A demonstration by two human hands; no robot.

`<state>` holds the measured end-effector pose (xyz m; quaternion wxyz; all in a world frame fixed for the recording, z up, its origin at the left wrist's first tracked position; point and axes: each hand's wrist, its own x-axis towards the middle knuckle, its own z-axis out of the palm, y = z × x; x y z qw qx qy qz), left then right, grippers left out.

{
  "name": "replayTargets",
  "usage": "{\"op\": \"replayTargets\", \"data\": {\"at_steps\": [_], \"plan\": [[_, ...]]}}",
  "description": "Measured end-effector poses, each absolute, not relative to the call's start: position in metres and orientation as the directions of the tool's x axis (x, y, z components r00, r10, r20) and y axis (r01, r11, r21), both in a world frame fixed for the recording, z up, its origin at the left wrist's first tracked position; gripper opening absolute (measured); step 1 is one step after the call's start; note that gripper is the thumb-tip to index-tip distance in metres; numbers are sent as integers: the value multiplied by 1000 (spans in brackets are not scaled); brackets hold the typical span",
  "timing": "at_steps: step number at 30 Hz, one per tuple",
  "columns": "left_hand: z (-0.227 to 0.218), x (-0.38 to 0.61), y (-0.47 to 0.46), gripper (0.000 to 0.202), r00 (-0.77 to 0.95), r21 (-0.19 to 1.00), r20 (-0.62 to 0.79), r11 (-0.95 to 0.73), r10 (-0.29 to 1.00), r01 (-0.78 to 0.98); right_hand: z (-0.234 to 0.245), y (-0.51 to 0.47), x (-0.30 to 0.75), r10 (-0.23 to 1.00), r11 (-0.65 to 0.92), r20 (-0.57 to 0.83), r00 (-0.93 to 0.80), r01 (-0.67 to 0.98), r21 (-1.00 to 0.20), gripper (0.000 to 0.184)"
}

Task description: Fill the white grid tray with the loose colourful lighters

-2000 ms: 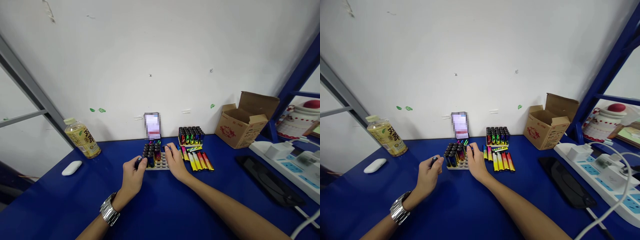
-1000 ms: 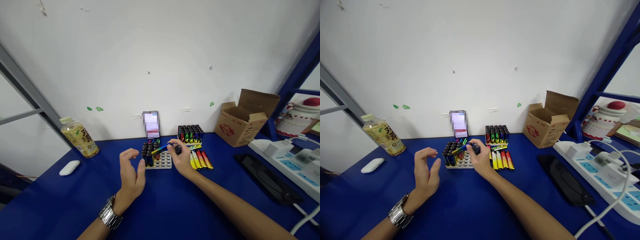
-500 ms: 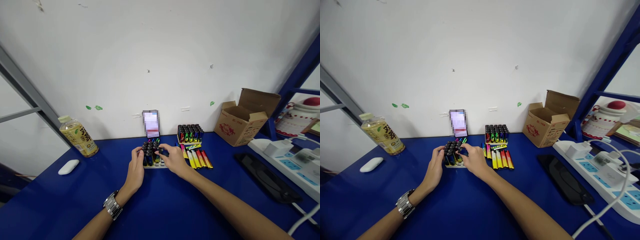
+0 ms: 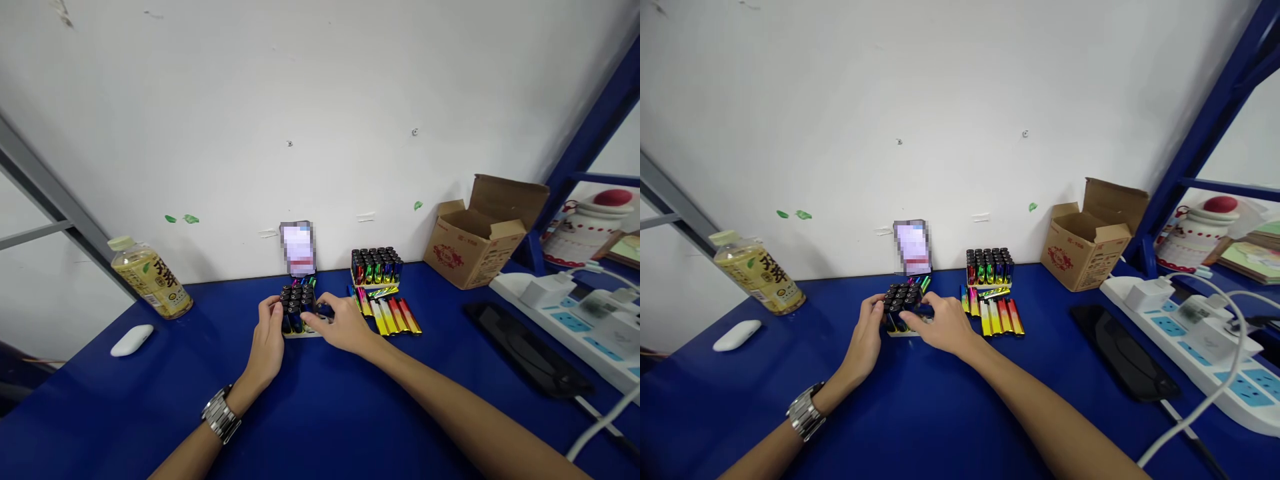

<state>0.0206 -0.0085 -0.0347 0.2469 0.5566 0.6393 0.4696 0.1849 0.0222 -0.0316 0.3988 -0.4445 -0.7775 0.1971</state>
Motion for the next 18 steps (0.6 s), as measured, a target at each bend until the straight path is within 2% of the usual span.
{"op": "replayTargets", "data": {"at_steps": [4, 9, 18], "plan": [[-35, 20, -8, 46, -252, 870, 207, -60, 945, 489, -34, 25, 188, 870, 488, 476, -130, 377, -787, 44], [-34, 20, -8, 46, -251, 869, 204, -56, 946, 492, -41, 32, 190, 912, 406, 409, -31, 204, -891, 43], [-34, 20, -8, 46, -256, 865, 203, -50, 945, 499, -42, 35, 188, 915, 386, 403, 16, 259, -886, 34]]}}
